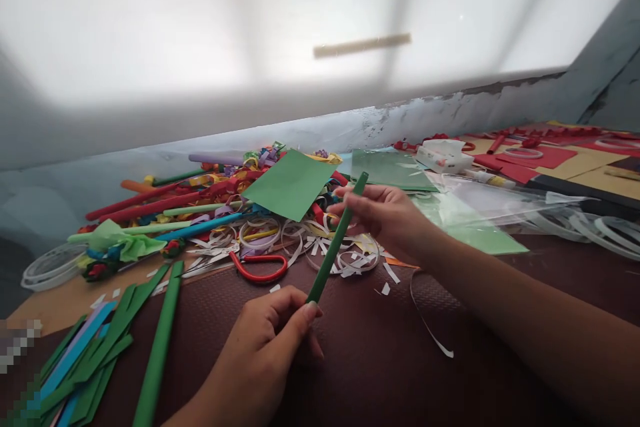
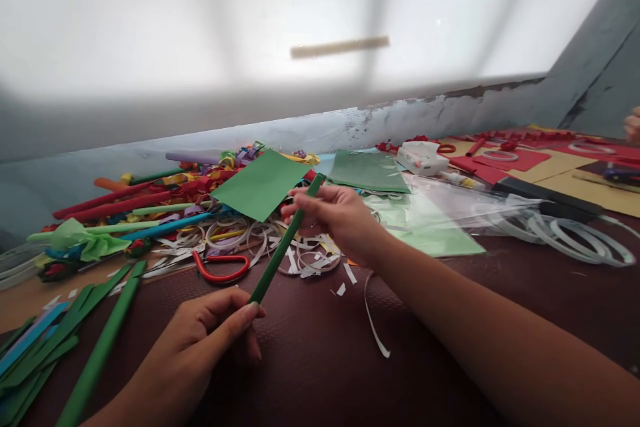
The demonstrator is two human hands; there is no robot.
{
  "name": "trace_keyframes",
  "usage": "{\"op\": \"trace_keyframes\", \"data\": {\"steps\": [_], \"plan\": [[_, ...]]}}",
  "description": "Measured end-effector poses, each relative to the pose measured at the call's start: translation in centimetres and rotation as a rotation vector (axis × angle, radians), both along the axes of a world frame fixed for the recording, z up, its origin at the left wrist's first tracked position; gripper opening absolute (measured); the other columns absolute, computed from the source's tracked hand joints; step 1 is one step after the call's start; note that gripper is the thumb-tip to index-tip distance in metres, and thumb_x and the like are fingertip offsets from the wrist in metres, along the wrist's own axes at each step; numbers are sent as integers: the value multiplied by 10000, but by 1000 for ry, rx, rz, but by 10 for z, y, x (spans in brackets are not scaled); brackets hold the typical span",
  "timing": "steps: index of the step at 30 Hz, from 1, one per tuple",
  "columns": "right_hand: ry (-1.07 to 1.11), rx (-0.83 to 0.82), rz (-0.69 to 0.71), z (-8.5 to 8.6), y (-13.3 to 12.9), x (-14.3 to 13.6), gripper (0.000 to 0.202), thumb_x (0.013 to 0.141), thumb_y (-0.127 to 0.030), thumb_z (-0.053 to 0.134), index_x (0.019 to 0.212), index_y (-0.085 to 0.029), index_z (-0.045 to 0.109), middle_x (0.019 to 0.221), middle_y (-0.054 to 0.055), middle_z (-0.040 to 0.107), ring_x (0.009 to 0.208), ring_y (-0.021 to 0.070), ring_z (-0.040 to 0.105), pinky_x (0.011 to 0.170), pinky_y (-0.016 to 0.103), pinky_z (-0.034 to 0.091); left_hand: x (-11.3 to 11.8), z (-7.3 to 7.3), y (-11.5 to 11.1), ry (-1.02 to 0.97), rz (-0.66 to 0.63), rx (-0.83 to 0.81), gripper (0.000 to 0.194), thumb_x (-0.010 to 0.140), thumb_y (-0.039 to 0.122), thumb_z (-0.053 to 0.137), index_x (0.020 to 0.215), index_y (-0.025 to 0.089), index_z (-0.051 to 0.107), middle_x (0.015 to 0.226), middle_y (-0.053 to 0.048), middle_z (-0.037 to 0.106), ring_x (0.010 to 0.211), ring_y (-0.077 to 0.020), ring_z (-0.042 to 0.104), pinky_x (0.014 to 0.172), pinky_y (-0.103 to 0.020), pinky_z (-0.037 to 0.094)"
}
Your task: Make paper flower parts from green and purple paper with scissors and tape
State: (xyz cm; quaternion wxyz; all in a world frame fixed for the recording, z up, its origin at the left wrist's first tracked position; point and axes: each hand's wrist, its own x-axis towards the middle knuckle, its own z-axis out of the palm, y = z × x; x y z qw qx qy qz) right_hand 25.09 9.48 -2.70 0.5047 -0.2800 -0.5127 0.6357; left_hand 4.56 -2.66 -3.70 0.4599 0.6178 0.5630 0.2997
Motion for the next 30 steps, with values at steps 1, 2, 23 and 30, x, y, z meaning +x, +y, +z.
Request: {"op": "trace_keyframes", "data": {"steps": [1, 2, 23, 30], "plan": [[-52, 3, 53, -1, -6, -4, 419, 672, -397, 905, 981, -159, 751, 831, 62, 792, 667, 156, 738, 579, 248, 592, -1, -1, 1, -43, -6, -12, 383, 939, 519, 525, 771, 194, 637, 699, -28, 722, 697, -166, 626, 716, -286, 453], [-109, 8, 111, -3, -13, -9, 438, 684, -382, 898, 1035, -164, 753, 819, 54, 792, 637, 146, 730, 562, 240, 585, -1, -3, 1, -90, -14, -26, 381, 934, 524, 534, 778, 191, 635, 716, -32, 730, 717, -171, 642, 734, -289, 463], [-491, 1334, -92, -30, -45, -21, 299, 968, -79, 538, 1196, -120, 726, 1281, 195, 693, 1130, 214, 712, 923, 285, 606, 3, -8, 6, -731, 25, -259, 415, 745, 493, 826, 960, 160, 704, 708, -24, 736, 617, -157, 720, 589, -242, 586], [-607, 1482, -264, -24, -51, -21, 280, 1014, -118, 484, 1194, -163, 693, 1058, 108, 733, 924, 156, 707, 752, 266, 600, 8, -5, 0, -776, -22, -231, 404, 800, 503, 759, 941, 134, 675, 790, -72, 759, 634, -174, 733, 601, -249, 596]]}}
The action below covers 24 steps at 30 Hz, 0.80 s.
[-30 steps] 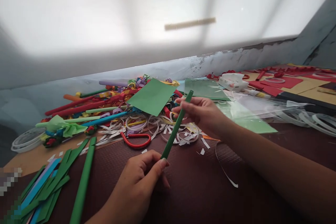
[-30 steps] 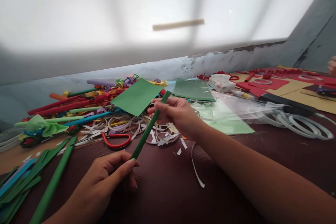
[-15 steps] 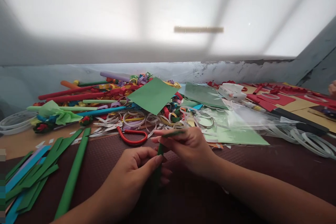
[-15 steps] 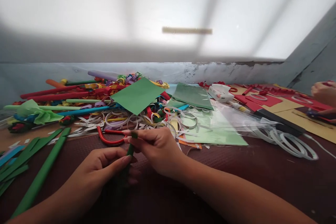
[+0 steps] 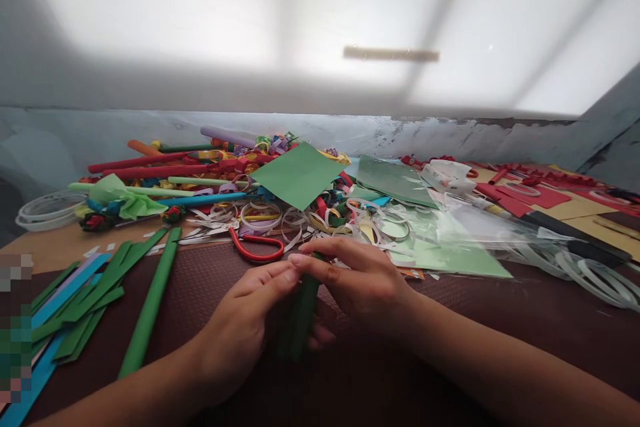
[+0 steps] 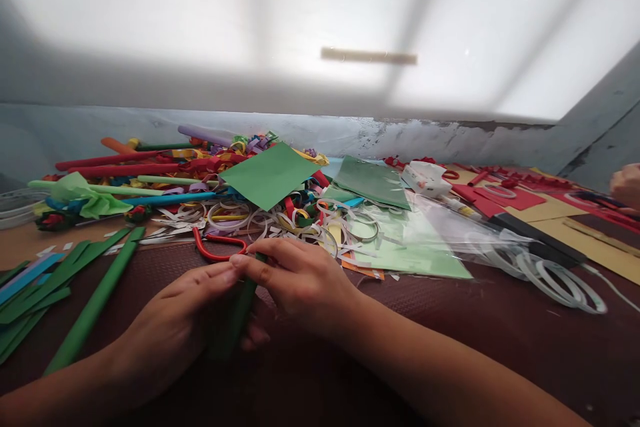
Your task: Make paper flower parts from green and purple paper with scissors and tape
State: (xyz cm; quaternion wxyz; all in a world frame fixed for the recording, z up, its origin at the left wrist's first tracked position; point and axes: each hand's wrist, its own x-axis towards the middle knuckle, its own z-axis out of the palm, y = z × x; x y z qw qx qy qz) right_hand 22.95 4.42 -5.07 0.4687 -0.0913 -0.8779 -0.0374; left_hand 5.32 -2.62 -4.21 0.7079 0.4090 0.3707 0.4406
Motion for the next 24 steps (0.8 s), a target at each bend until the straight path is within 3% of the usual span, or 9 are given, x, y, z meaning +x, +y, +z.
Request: {"op": "trace_keyframes", "data": {"steps": [2, 4, 7, 10, 12, 16, 19, 22, 24], "plan": [[-25, 78, -13, 1, 0, 1, 303, 1017, -118, 461, 1222, -162, 679, 1045, 116, 722, 920, 175, 690, 749, 302, 595, 2, 0, -2, -19, -29, 17, 429, 811, 513, 739, 1025, 157, 634, 739, -45, 738, 519, -152, 686, 496, -226, 554], [16, 35, -1, 2, -1, 1, 323, 1001, -107, 461, 1229, -177, 681, 1011, 109, 713, 888, 176, 674, 746, 319, 588, 2, 0, -4, 34, -45, 11, 447, 813, 490, 756, 1090, 181, 590, 624, 31, 653, 389, -63, 533, 381, -132, 409], [104, -389, 111, 5, -2, -2, 306, 974, -164, 547, 1249, -211, 671, 934, 57, 715, 813, 143, 680, 712, 267, 581, -3, 1, -6, 69, -85, -26, 457, 833, 491, 748, 1139, 198, 579, 564, 87, 543, 383, 1, 335, 358, -74, 239], [61, -761, 244, 8, -3, -4, 231, 980, -270, 588, 1165, -214, 715, 976, 46, 764, 868, 145, 730, 753, 247, 588, -7, 1, -6, 90, -160, 18, 481, 870, 581, 659, 1136, 185, 601, 603, 36, 610, 364, -27, 385, 346, -130, 267], [48, -806, 223, 8, -4, -3, 236, 1008, -287, 538, 1112, -216, 737, 1015, 46, 785, 927, 156, 746, 804, 257, 588, -7, 0, -6, 125, -118, 26, 536, 853, 637, 639, 1114, 169, 616, 574, 26, 600, 357, -51, 400, 345, -161, 266], [44, -703, -15, 5, -8, -1, 309, 1022, -263, 470, 1226, -200, 693, 1002, 52, 800, 888, 176, 767, 804, 289, 592, 0, -1, -6, 123, 75, 23, 656, 772, 695, 680, 1149, 161, 620, 510, 102, 377, 440, -54, 259, 409, -166, 207], [1, -662, -76, 5, -9, -1, 333, 1010, -254, 474, 1255, -163, 681, 1010, 80, 800, 894, 202, 770, 813, 320, 597, 2, 0, -8, 232, 76, 149, 582, 822, 695, 619, 1084, 177, 656, 531, 105, 289, 462, -68, 186, 416, -197, 170], [72, -839, 37, 9, -7, -2, 300, 1022, -314, 494, 1167, -188, 725, 984, 63, 800, 917, 189, 763, 834, 319, 603, -1, 2, -8, 423, 49, 277, 390, 899, 574, 602, 936, 195, 684, 573, 71, 373, 493, -79, 231, 450, -211, 217], [96, -1011, 235, 13, -2, 0, 276, 1012, -342, 536, 1157, -210, 730, 1011, 55, 794, 915, 177, 757, 842, 329, 610, -4, 3, -7, 495, 86, 309, 370, 930, 540, 568, 840, 198, 676, 593, 56, 406, 523, -92, 263, 480, -217, 245]]}}
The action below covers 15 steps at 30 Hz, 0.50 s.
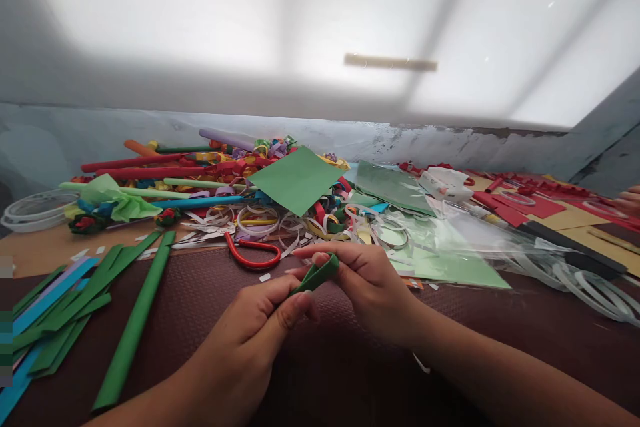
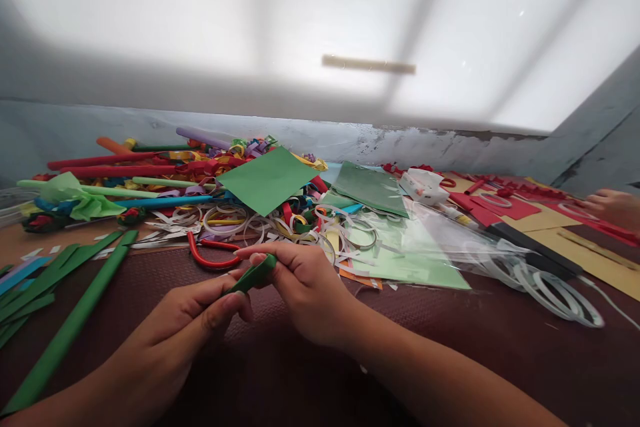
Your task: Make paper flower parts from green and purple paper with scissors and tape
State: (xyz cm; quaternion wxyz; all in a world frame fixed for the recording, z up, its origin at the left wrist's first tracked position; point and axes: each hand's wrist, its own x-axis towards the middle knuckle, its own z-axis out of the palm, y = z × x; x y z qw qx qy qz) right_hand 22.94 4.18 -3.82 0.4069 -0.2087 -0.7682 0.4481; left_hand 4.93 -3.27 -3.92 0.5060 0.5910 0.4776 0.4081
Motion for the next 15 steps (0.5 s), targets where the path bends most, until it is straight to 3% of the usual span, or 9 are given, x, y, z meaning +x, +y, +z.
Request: {"op": "trace_keyframes", "data": {"steps": [2, 4, 6, 10, 13, 15], "plan": [[76, -170, 234, 3, 4, 2, 301, 979, -340, 608, 1247, -231, 690, 1104, 66, 775, 925, 171, 753, 861, 349, 615, -3, 1, 3, 43, 38, 33, 367, 945, 524, 544, 809, 209, 672, 584, 49, 421, 545, -109, 331, 527, -221, 309], [93, -289, 351, 5, 6, 4, 415, 900, -313, 726, 1302, -241, 655, 1182, 79, 751, 960, 176, 750, 884, 354, 613, -5, 2, 5, 105, 54, 105, 329, 963, 485, 519, 854, 225, 690, 641, 27, 528, 647, -143, 483, 677, -239, 417], [74, -296, 276, 5, 5, 3, 387, 816, -288, 813, 1182, -212, 714, 1089, 71, 775, 924, 177, 755, 854, 325, 619, -4, 3, 4, 217, 47, 182, 305, 979, 443, 485, 901, 234, 693, 813, -8, 659, 836, -188, 590, 844, -274, 435], [54, -157, 110, 5, 1, 1, 162, 835, -331, 794, 863, -178, 747, 811, 39, 774, 776, 164, 745, 729, 280, 610, 1, 5, -4, 341, 25, 209, 326, 1014, 443, 384, 916, 244, 624, 873, -8, 699, 794, -187, 619, 750, -277, 421], [31, -7, 90, 6, 2, 4, 102, 858, -266, 772, 901, -189, 722, 876, 34, 773, 825, 151, 736, 757, 265, 590, 0, 5, -6, 380, 17, 212, 362, 1026, 467, 337, 860, 244, 568, 789, 14, 657, 704, -162, 563, 688, -267, 397], [43, 89, 94, 9, 5, 9, 183, 836, -193, 786, 980, -203, 674, 886, 6, 750, 826, 130, 723, 755, 243, 578, -4, 6, -4, 407, 13, 212, 388, 1026, 486, 330, 805, 238, 529, 733, 26, 604, 663, -149, 503, 657, -258, 381]]}}
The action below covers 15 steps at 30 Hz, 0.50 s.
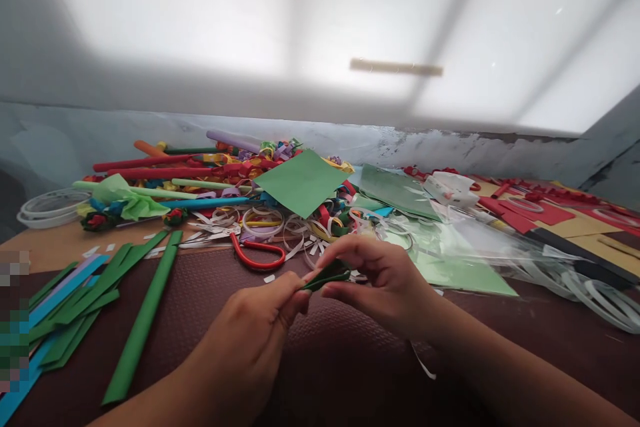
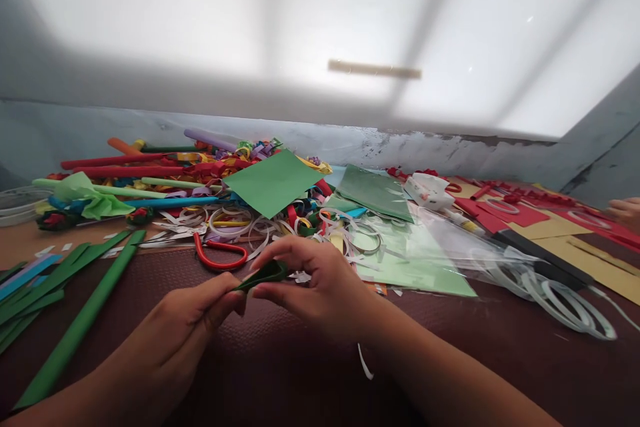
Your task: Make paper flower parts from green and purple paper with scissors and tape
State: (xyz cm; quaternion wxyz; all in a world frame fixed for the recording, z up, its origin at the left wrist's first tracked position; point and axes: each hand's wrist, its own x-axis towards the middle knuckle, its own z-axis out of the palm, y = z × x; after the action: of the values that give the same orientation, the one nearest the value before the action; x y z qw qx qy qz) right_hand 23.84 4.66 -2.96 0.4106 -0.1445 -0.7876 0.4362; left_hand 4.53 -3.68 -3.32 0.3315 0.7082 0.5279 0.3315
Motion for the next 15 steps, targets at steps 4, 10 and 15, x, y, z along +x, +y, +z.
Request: {"op": "trace_keyframes", "data": {"steps": [4, 10, 15], "plan": [[-124, 139, 31, 8, 7, 14, 310, 729, -209, 882, 918, -196, 637, 843, -20, 685, 781, 113, 664, 714, 218, 529, -12, 7, 4, -70, -77, -117, 444, 986, 563, 408, 737, 224, 551, 749, 21, 582, 719, -149, 497, 677, -238, 390], [-221, 75, 267, 19, 5, 21, 346, 782, -447, 828, 743, -176, 615, 692, -25, 630, 642, 101, 573, 603, 220, 459, -14, 17, 1, -131, -169, -266, 452, 919, 612, 503, 723, 224, 626, 806, -13, 640, 781, -180, 566, 695, -243, 442], [-286, 408, 91, 20, -1, 18, 245, 907, -351, 727, 760, -182, 627, 795, 24, 685, 704, 123, 601, 654, 252, 479, -11, -4, 9, 188, -129, 103, 386, 1009, 416, 374, 703, 225, 510, 633, 20, 582, 566, -134, 499, 579, -252, 328]]}}
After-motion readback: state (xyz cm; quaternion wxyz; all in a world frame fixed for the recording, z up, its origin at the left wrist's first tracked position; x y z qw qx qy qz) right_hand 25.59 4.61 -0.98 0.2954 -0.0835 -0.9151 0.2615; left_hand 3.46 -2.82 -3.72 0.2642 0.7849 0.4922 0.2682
